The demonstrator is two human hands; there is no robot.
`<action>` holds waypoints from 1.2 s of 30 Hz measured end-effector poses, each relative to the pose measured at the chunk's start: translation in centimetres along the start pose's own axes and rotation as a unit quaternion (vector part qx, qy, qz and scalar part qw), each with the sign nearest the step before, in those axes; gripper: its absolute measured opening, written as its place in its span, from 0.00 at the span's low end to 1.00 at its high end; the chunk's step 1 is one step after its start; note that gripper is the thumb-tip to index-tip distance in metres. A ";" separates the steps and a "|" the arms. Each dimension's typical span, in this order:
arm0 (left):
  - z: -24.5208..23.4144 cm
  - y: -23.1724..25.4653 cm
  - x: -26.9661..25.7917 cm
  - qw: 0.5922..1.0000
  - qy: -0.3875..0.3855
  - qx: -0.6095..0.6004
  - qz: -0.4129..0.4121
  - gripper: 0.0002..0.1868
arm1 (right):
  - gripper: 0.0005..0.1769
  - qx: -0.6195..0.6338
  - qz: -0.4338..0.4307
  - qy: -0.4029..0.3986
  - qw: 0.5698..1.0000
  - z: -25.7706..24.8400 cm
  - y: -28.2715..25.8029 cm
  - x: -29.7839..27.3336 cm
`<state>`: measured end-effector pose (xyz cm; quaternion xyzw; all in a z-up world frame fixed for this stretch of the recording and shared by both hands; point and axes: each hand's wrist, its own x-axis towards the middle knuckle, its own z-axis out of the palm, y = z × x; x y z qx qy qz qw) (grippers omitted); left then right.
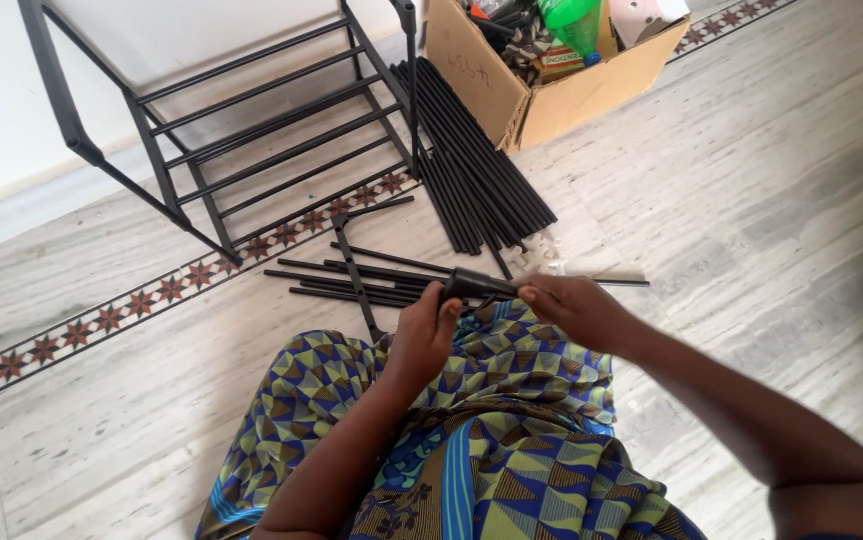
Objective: The person sits on the floor and assembles black metal rods into a frame structure. They insert white plastic caps onto the ends of the rods and connect the rods together by hand.
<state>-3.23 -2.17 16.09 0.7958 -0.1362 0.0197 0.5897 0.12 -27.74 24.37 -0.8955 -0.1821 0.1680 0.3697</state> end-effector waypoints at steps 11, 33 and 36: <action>0.2 -1.3 0.1 0.997 0.004 0.029 -0.076 0.23 | 0.20 -0.256 -0.146 0.166 0.941 3.0 0.0 0.9; -4.8 -17.9 -1.7 0.807 0.287 -0.512 -0.067 0.21 | 0.36 -0.212 0.141 -0.098 0.962 19.0 12.2 8.5; -3.4 -20.5 -1.3 0.764 0.265 -0.577 -0.111 0.22 | 0.22 -0.325 0.047 -0.358 0.874 22.6 12.7 7.3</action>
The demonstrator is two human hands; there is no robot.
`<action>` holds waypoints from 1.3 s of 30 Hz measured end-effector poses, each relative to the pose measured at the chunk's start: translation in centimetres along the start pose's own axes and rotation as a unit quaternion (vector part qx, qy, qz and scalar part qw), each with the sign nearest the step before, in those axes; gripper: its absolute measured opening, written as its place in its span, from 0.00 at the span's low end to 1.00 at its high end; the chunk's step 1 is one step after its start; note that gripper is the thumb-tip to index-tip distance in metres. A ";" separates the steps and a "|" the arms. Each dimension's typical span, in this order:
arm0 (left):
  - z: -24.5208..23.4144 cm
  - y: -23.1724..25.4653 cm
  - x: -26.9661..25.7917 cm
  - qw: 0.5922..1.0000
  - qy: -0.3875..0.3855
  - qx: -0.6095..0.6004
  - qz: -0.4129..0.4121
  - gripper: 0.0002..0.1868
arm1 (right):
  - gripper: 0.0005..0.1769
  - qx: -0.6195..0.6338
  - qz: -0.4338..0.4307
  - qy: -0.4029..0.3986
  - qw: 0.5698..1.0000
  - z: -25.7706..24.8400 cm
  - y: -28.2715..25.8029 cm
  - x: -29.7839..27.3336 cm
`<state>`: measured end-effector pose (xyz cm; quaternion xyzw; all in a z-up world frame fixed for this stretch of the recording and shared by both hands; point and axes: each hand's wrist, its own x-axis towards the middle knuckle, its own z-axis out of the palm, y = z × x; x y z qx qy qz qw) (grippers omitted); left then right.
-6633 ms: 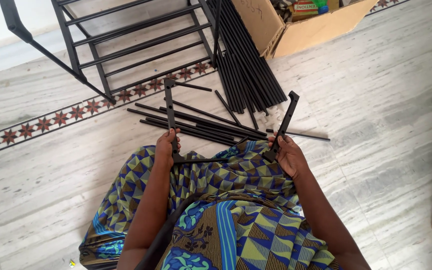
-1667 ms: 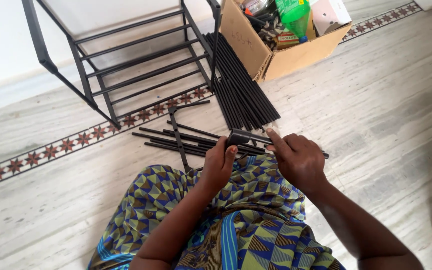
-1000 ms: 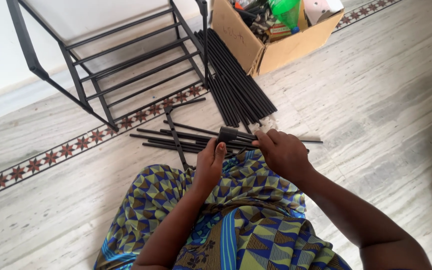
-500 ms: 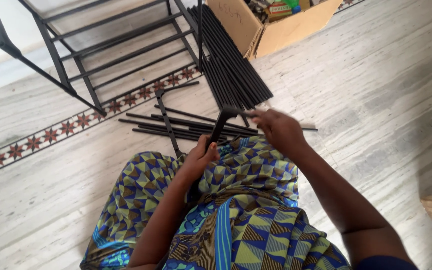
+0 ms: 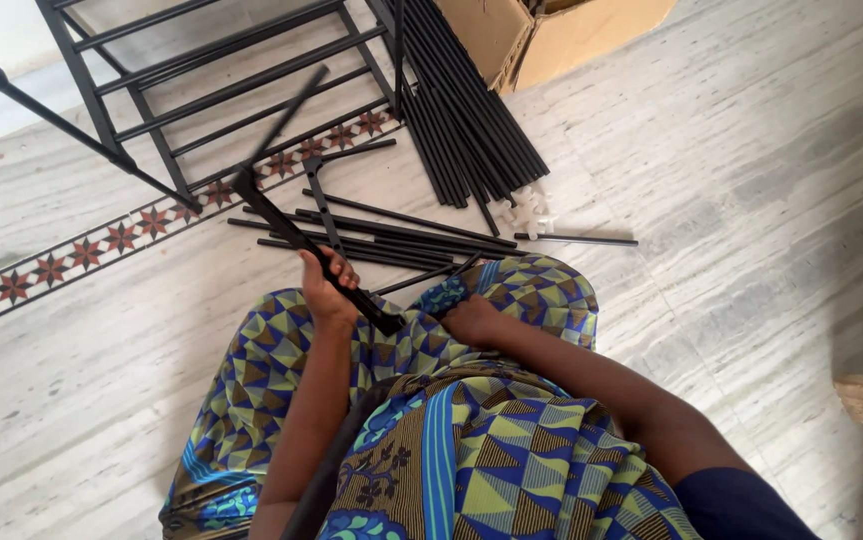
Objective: The person sits on the floor and assembles black metal rods into a frame structure. They insert white plastic caps onto the ends of the rods and connect the rods together by hand.
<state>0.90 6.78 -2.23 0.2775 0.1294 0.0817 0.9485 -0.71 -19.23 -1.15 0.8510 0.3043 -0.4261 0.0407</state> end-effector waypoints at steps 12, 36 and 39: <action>-2.9 -2.0 2.2 0.993 0.057 -0.016 -0.100 0.22 | 0.21 0.251 -0.008 0.037 0.967 3.5 2.0 4.0; -4.9 -3.1 3.7 0.989 0.093 -0.043 -0.109 0.20 | 0.24 0.245 0.111 0.285 0.920 0.1 8.4 10.5; -4.6 -2.8 3.5 0.988 0.099 -0.052 -0.109 0.21 | 0.12 0.270 0.143 0.476 0.824 0.4 11.5 10.5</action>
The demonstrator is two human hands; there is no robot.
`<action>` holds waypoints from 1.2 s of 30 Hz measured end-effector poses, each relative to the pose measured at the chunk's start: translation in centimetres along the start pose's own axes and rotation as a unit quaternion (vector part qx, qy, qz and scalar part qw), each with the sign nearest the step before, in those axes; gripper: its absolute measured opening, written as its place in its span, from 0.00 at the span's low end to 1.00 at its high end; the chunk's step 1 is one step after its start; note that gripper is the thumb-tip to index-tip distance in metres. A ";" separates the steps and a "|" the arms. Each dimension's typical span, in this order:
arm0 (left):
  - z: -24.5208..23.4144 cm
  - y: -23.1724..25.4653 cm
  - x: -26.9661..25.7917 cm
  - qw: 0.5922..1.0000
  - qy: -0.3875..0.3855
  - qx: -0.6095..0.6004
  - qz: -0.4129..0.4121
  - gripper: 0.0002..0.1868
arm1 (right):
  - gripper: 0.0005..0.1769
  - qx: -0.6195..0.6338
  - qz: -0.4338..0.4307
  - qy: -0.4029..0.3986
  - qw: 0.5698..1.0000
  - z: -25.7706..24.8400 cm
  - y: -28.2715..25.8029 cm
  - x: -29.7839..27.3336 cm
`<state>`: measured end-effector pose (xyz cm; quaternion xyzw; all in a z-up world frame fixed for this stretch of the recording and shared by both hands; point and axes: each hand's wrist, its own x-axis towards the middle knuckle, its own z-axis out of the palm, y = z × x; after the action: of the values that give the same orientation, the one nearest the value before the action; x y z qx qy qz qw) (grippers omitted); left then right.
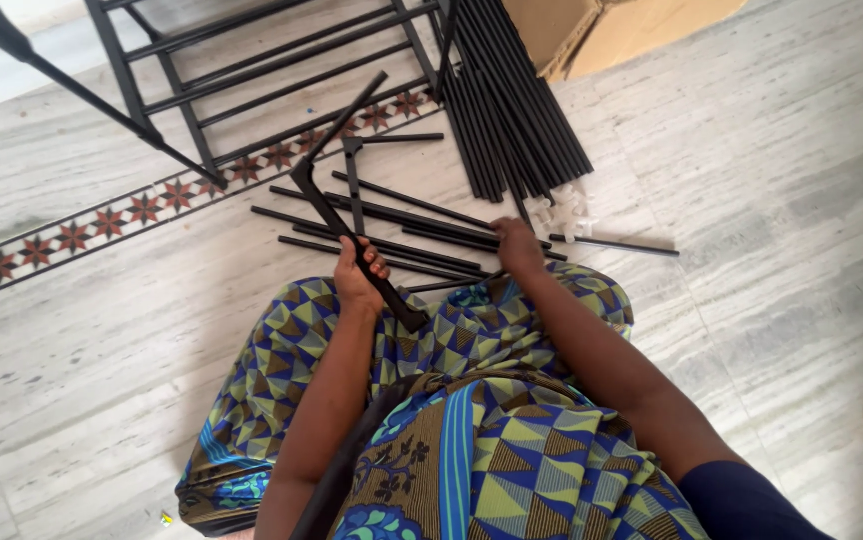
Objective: The person sits on the floor and assembles black metal rods into a frame structure. They insert white plastic caps onto the ends of the rods and connect the rods together by hand.
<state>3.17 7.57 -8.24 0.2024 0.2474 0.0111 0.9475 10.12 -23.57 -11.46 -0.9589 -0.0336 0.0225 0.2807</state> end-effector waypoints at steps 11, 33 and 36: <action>0.2 -0.2 -0.6 1.000 -0.006 0.016 -0.012 0.21 | 0.15 -0.263 -0.007 -0.499 0.826 1.1 -0.7 -2.8; -0.4 -0.5 0.3 1.000 -0.007 0.016 -0.025 0.20 | 0.16 -0.256 -0.033 -0.411 0.874 -0.9 -3.4 -3.2; -0.5 -0.6 0.4 1.000 -0.016 0.009 -0.020 0.21 | 0.15 -0.174 -0.068 -0.232 0.955 -0.1 -2.4 -2.9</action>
<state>3.26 7.29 -9.10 0.2064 0.2362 -0.0130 0.9494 7.07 -21.83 -10.00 -0.9569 -0.1657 0.2187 0.0947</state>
